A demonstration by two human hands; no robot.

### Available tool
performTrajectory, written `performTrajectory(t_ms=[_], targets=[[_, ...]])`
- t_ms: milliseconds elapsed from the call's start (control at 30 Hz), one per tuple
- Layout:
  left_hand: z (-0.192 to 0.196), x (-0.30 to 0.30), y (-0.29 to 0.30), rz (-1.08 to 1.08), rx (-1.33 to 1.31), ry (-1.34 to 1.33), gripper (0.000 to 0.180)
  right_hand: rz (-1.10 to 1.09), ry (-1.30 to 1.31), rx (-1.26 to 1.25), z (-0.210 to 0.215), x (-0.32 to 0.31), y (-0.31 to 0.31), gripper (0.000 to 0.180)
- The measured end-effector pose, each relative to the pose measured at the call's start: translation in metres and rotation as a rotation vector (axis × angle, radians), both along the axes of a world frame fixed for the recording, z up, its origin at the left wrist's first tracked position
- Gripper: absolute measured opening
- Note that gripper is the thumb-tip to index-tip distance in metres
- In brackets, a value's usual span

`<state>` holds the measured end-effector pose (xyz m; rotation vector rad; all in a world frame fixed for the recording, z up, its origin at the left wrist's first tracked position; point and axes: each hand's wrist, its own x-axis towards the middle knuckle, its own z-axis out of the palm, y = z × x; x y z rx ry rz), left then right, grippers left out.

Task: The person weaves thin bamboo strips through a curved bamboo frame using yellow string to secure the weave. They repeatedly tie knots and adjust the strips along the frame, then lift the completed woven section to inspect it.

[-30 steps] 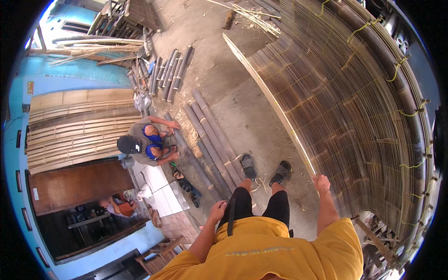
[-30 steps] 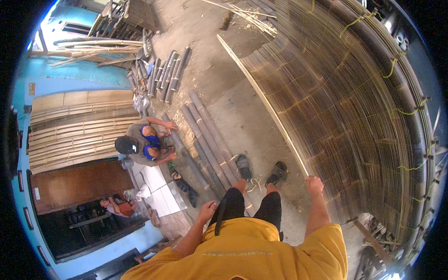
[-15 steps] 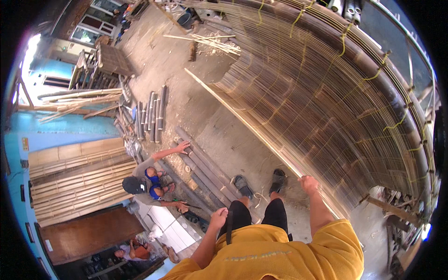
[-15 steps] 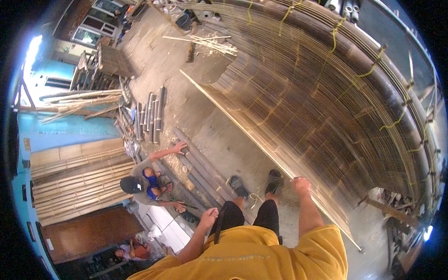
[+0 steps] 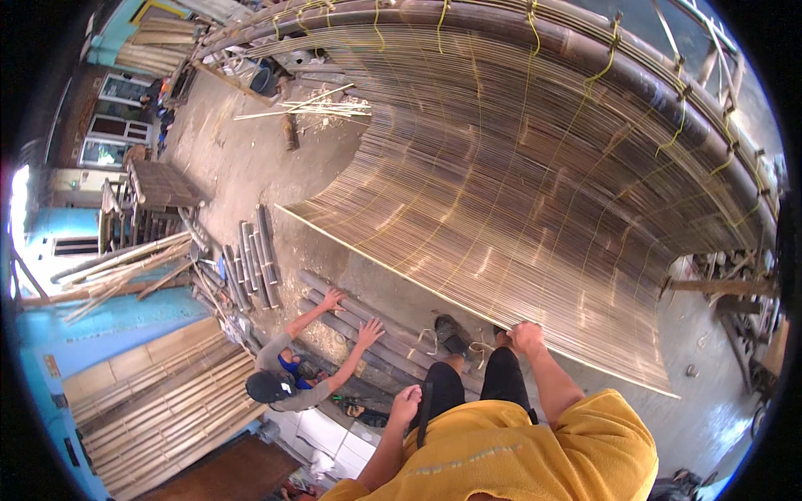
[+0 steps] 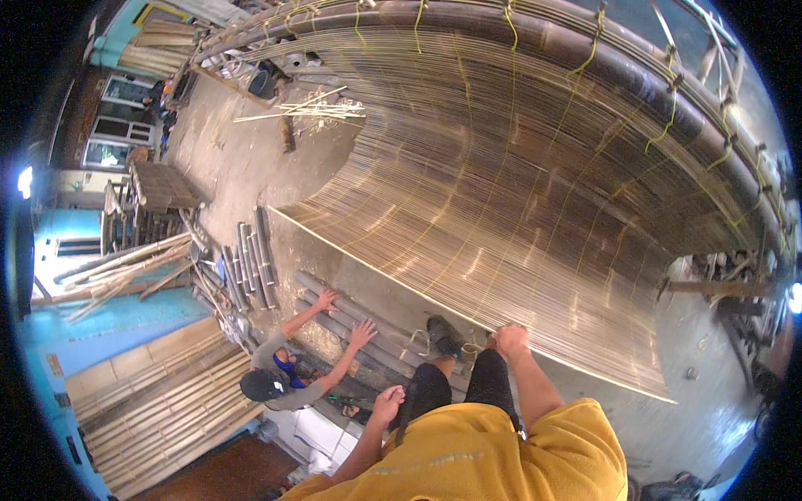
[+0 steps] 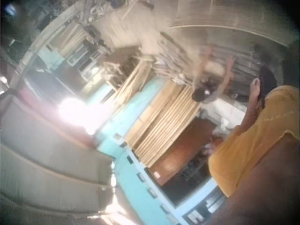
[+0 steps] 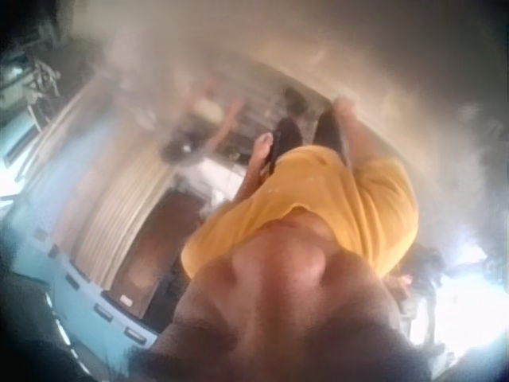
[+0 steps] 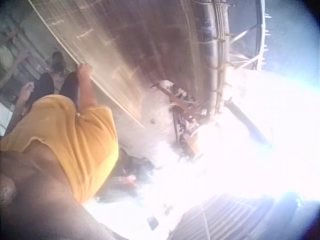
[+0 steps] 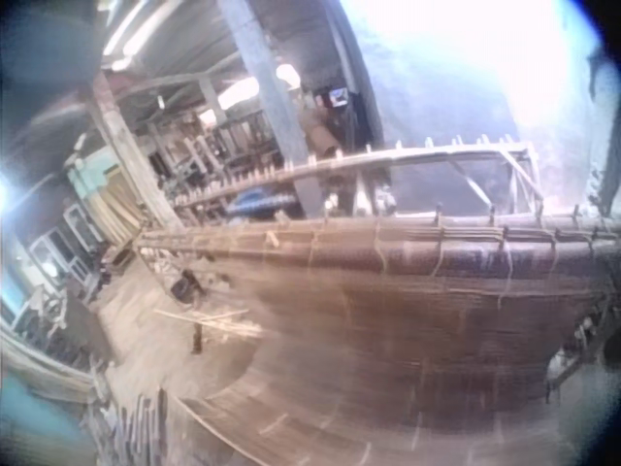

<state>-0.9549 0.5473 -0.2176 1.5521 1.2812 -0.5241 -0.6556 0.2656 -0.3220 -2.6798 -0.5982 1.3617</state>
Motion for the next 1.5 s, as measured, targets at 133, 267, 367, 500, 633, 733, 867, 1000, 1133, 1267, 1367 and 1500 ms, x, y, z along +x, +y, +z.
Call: performTrajectory(t_ms=[133,267,367,500,633,733,867,1000,1133,1267,1367,1500], targets=[[-0.006,-0.014,0.028,-0.013,-0.083,-0.003,0.036,-0.085,-0.024,-0.082,-0.036,-0.029,0.013,0.040],[-0.017,-0.042,0.066,-0.062,-0.121,0.000,0.037,-0.132,-0.033,-0.152,-0.098,-0.056,0.024,0.038],[-0.038,-0.079,0.098,-0.028,-0.134,0.023,0.038,-0.132,0.019,-0.114,-0.140,-0.089,0.029,0.039],[-0.048,-0.122,0.116,0.204,-0.130,0.195,0.038,-0.125,0.075,-0.079,-0.177,-0.157,0.045,0.038],[-0.061,-0.156,0.116,0.257,-0.138,0.303,0.044,-0.137,0.114,-0.181,-0.218,-0.183,0.062,0.035],[-0.074,-0.178,0.105,0.281,-0.163,0.414,0.043,0.001,-0.001,-0.247,-0.295,-0.191,0.054,0.035],[-0.095,-0.182,0.079,0.239,-0.175,0.417,0.038,-0.128,0.165,-0.240,-0.334,-0.168,0.050,0.030],[-0.099,-0.164,0.057,0.124,-0.130,0.332,0.033,-0.146,0.190,-0.278,-0.360,-0.200,0.064,0.027],[-0.110,-0.147,0.056,-0.027,-0.084,0.285,0.030,-0.156,0.186,-0.268,-0.377,-0.225,0.077,0.026],[-0.121,-0.142,0.073,-0.175,-0.076,0.320,0.033,-0.226,0.146,-0.279,-0.399,-0.243,0.078,0.026],[-0.134,-0.163,0.096,0.062,-0.180,0.354,0.046,-0.212,0.162,-0.296,-0.412,-0.247,0.079,0.027],[-0.139,-0.189,0.126,0.133,-0.166,0.336,0.045,-0.001,0.206,-0.308,-0.429,-0.274,0.088,0.026]])
